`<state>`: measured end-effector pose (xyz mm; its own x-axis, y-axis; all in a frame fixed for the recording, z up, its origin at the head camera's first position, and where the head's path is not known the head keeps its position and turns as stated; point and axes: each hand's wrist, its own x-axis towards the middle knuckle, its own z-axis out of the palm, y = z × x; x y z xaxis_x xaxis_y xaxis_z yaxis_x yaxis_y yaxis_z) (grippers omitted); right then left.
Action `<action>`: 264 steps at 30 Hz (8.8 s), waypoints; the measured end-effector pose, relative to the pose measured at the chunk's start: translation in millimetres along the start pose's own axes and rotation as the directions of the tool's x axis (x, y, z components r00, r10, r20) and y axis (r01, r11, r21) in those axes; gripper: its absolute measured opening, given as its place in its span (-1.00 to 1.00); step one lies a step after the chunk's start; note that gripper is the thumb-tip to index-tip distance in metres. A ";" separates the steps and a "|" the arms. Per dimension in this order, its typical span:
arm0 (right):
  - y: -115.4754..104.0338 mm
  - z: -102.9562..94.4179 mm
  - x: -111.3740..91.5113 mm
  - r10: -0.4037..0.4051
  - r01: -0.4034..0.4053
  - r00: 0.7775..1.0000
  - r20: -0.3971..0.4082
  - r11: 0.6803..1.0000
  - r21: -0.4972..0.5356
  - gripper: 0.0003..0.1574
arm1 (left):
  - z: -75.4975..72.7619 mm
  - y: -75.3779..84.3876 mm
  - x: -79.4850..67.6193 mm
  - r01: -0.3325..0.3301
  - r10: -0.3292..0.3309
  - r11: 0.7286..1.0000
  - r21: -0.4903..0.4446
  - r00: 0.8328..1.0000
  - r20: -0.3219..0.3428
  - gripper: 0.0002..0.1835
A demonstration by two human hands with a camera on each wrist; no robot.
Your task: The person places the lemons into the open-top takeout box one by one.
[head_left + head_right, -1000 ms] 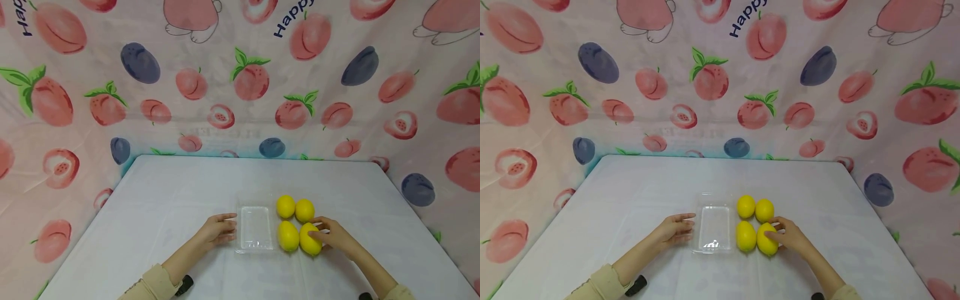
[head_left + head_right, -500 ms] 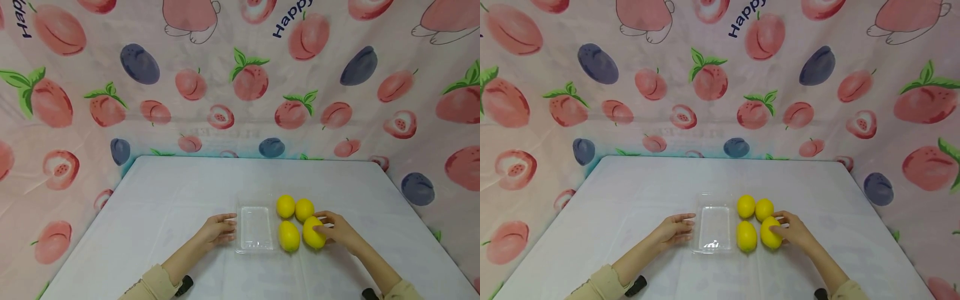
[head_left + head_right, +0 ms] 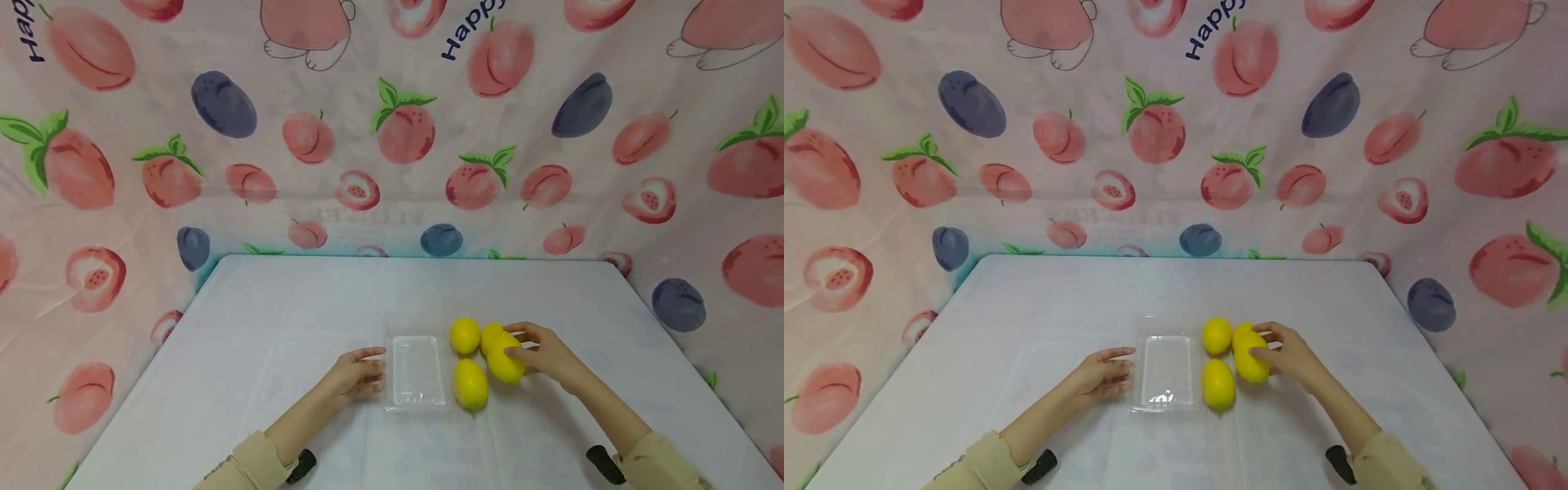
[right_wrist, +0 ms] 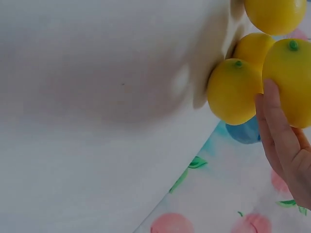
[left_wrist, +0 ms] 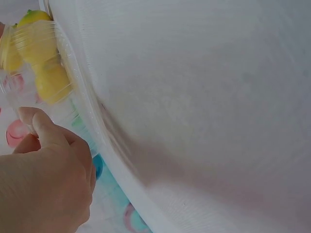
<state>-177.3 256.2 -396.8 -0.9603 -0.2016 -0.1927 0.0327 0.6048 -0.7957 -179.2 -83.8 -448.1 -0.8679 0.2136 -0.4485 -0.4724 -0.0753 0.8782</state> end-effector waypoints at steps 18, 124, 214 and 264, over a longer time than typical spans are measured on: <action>-36.2 14.5 25.5 -0.075 0.075 0.997 0.003 0.997 -0.004 -0.40 | -0.5 5.3 5.3 0.017 -0.017 1.000 -0.009 1.000 0.024 -0.51; -86.7 113.9 98.9 -0.061 0.073 0.996 0.070 0.978 -0.194 -0.55 | 0.4 1.3 3.3 -0.007 0.008 0.999 0.045 0.999 -0.031 -0.56; -38.5 30.8 21.2 -0.042 0.042 0.997 0.067 0.999 -0.002 -0.59 | -0.1 3.1 5.2 0.011 -0.008 0.999 0.047 0.998 -0.061 -0.56; -18.6 54.6 8.6 -0.014 0.022 0.987 0.161 0.999 -0.048 -0.48 | 0.2 -3.9 -0.6 -0.007 0.008 1.000 0.024 0.999 -0.043 -0.53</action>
<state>-171.1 201.1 -415.0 -0.9036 -0.3316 -0.2713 -0.0018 0.6363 -0.7715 -176.8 -83.4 -451.2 -0.8775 0.1709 -0.4481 -0.4624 -0.0536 0.8851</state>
